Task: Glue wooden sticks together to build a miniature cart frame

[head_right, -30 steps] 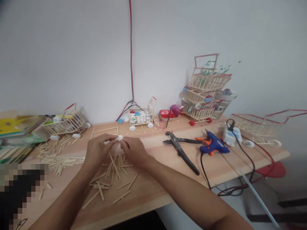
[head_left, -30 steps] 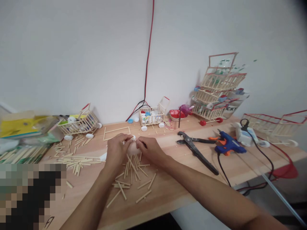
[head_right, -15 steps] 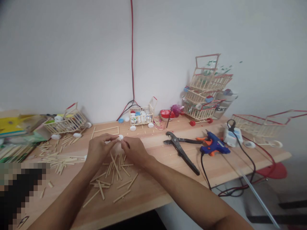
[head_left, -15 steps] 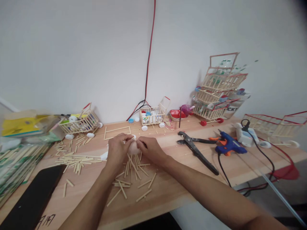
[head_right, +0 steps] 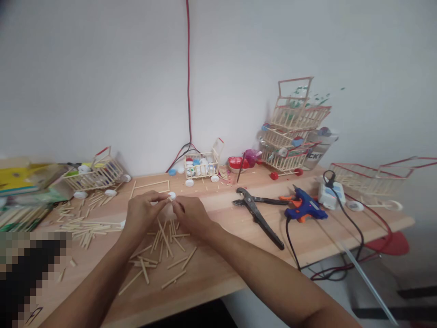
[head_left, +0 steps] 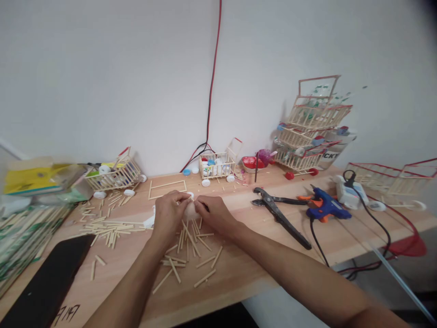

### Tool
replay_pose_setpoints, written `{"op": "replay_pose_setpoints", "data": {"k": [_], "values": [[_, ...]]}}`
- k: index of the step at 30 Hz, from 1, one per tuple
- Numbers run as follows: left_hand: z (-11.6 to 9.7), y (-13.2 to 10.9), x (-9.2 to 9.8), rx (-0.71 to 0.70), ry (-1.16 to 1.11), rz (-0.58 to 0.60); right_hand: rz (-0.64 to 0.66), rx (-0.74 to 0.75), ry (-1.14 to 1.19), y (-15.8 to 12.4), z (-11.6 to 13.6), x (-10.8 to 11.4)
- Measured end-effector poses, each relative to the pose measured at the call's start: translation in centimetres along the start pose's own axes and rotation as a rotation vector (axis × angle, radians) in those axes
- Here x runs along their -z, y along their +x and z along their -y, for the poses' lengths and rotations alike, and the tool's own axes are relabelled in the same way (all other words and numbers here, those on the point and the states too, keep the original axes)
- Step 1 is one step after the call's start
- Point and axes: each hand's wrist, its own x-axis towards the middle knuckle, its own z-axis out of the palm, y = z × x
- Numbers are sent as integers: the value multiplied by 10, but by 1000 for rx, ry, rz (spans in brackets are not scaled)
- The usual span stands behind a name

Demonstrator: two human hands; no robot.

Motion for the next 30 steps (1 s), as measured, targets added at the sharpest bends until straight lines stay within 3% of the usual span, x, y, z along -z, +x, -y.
{"op": "replay_pose_setpoints", "data": {"k": [8, 17, 23, 27, 30], "values": [[-1, -1, -2, -6, -3, -21, 6, -6, -4, 0, 2, 0], [5, 5, 1, 73, -34, 35, -22, -2, 12, 0, -1, 0], [18, 12, 4, 131, -236, 126, -25, -16, -4, 1, 0, 3], [26, 14, 5, 257, -483, 190, -24, -19, -8, 0, -2, 2], [28, 14, 6, 306, -529, 255, -32, -17, 2, 1, -3, 2]]}}
